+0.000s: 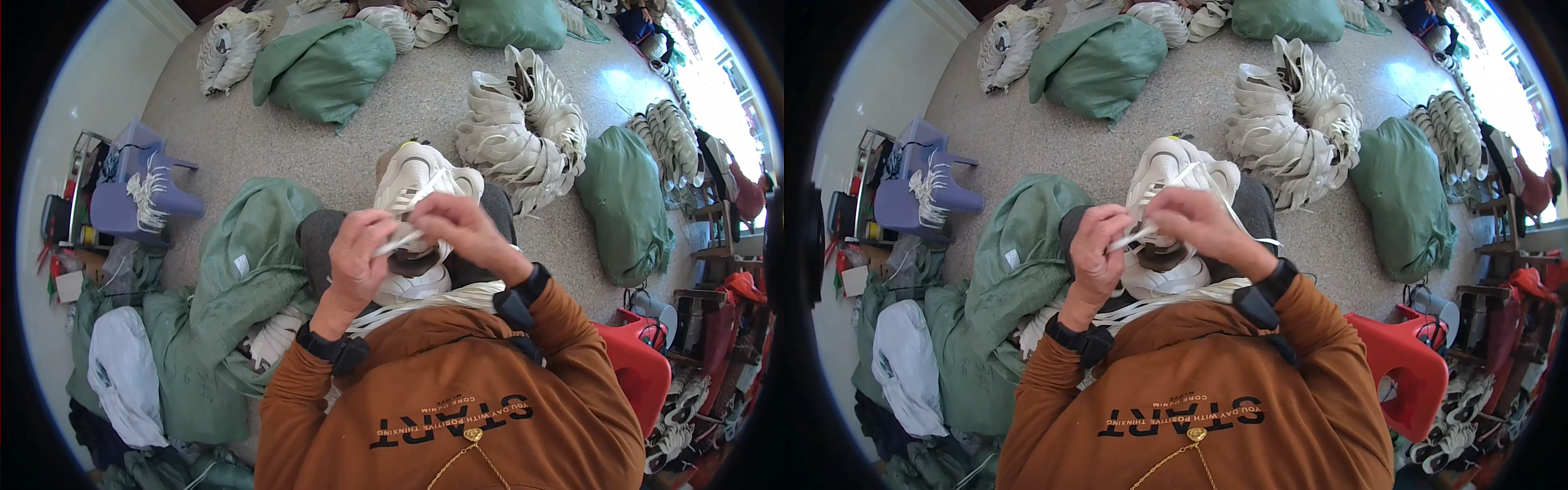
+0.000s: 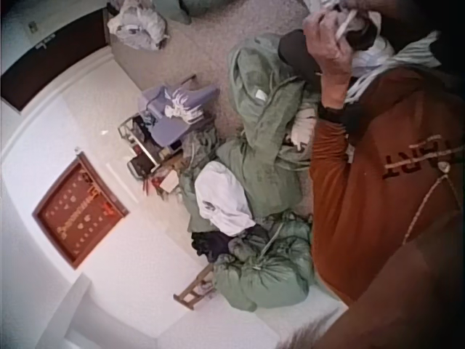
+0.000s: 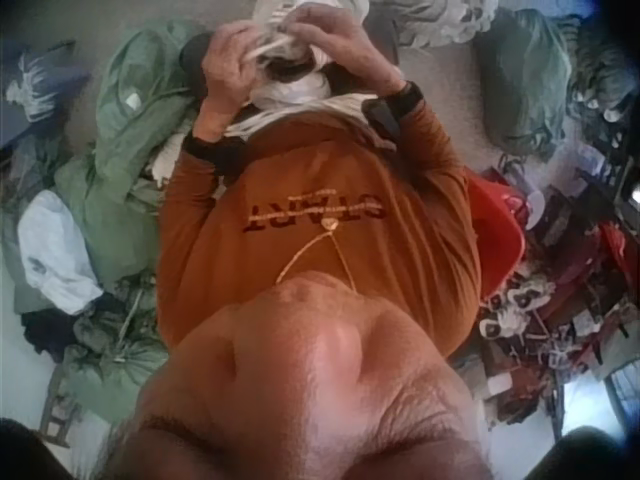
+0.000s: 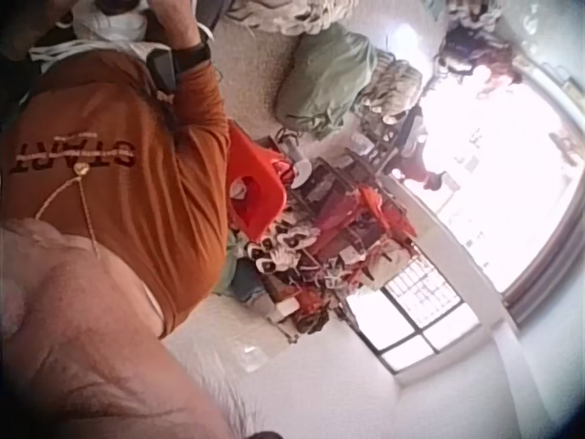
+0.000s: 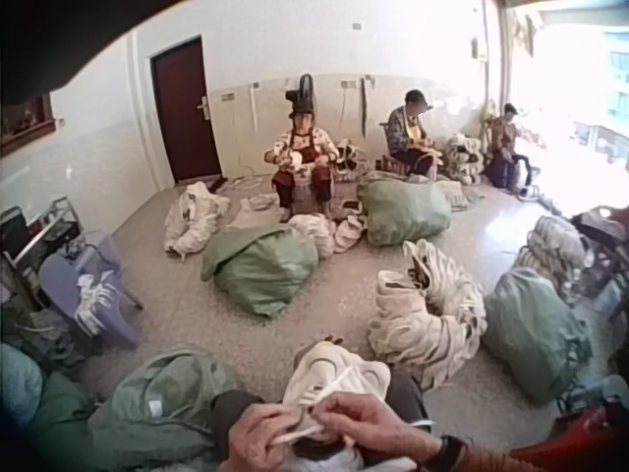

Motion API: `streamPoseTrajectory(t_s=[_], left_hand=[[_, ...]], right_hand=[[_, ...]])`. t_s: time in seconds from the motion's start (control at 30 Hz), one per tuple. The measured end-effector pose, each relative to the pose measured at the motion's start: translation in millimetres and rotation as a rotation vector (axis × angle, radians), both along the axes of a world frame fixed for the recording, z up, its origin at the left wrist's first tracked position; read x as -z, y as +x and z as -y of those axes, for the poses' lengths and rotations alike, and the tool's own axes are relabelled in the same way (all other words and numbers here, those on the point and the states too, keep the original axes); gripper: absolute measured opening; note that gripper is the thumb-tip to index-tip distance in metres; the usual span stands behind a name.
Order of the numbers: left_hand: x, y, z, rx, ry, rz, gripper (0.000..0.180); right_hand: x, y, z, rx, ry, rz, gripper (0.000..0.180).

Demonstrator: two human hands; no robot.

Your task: The recorder is lacing white sneakers in a factory setting.

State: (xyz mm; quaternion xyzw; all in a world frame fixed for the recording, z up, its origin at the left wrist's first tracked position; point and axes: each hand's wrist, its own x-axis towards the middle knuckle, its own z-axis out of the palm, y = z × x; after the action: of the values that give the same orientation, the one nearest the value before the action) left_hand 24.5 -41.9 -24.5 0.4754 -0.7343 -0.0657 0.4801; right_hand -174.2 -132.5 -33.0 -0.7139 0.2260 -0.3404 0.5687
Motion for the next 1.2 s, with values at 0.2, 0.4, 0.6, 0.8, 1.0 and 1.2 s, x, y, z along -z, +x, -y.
streamPoseTrajectory(t_s=[0.2, 0.4, 0.6, 0.8, 1.0, 1.2], left_hand=[[26.0, 2.0, -50.3, 0.112, 0.937, -0.844, 0.032], [26.1, -27.4, -53.0, 0.022, 1.057, -1.432, 0.045], [41.8, -37.1, -43.7, -0.161, 1.074, -1.812, 0.022], [47.8, -41.3, -29.7, -0.271, 1.066, -1.758, 0.020], [53.6, -51.6, -25.3, -0.169, 0.996, -1.441, 0.013], [59.7, -62.7, -29.5, -0.195, 0.758, -1.371, 0.016]], right_hand=[[-41.1, -95.8, 11.5, 0.307, 0.479, 0.371, 0.013], [-14.8, -228.7, 5.9, 0.555, 0.552, 0.594, 0.014], [37.2, -335.7, -15.5, 0.783, 0.599, 0.813, 0.027], [50.0, -336.3, -17.2, 1.022, 0.661, 0.658, 0.029], [77.4, -263.2, -22.4, 0.686, 0.817, 0.261, 0.022], [19.4, -99.8, -29.4, 0.416, 0.578, -0.056, 0.010]])
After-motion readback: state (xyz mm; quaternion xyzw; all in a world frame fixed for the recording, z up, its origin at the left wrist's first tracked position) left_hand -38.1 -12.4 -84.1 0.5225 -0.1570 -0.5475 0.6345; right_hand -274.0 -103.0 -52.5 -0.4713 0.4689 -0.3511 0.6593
